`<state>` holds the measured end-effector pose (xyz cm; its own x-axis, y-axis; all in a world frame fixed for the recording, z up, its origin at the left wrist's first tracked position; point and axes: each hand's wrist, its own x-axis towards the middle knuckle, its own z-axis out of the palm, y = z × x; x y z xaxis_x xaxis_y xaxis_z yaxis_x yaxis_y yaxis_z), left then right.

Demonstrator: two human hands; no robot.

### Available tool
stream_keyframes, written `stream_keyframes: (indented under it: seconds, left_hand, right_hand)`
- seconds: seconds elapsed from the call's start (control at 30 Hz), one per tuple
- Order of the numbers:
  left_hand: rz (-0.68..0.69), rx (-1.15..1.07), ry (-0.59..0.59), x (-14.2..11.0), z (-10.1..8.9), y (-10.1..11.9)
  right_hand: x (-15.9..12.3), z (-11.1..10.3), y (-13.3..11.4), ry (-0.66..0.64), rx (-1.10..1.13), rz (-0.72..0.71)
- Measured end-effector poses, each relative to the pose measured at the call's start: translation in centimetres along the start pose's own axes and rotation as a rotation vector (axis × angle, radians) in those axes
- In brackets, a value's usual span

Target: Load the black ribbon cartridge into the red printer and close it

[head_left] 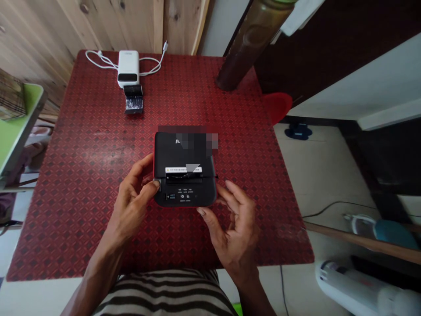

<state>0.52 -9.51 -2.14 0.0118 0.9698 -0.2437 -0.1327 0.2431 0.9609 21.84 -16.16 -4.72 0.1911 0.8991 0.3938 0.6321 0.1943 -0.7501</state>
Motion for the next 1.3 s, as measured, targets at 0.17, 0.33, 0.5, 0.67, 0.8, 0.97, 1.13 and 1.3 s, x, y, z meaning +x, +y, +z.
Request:
stream_keyframes:
  seconds: [0.17,0.33,0.5,0.67,0.8,0.97,1.13,1.3]
  left_hand:
    - [-0.001,-0.007,-0.003,0.0,-0.3,-0.4]
    - [0.013,-0.011,-0.016,-0.2,-0.5,-0.7]
    - [0.007,0.025,-0.036,-0.1,-1.2,-1.2]
    - [0.026,0.022,-0.054,0.0,-1.5,-1.4]
    - [-0.001,-0.01,-0.059,-0.2,-1.2,-0.9]
    - [-0.024,-0.07,-0.077,-0.2,-1.0,-0.7]
    - [-0.015,-0.062,-0.072,-0.2,-1.1,-0.9]
    - [-0.018,-0.062,-0.076,-0.2,-1.1,-0.9]
  right_hand:
    - [0.0,0.1,0.2,0.002,-0.003,-0.018]
    - [1.0,-1.4,0.1,-0.088,-0.043,-0.026]
    - [5.5,-2.7,-1.2,-0.099,-0.129,-0.262]
    - [11.3,0.6,-2.4,-0.276,-0.269,-0.479]
    - [12.7,3.0,-3.1,-0.427,-0.39,-0.404]
    - [11.3,2.4,-3.3,-0.359,-0.172,-0.289]
    - [10.6,1.3,-2.9,-0.354,0.034,-0.133]
    - [11.6,1.2,-3.3,-0.455,-0.07,-0.168]
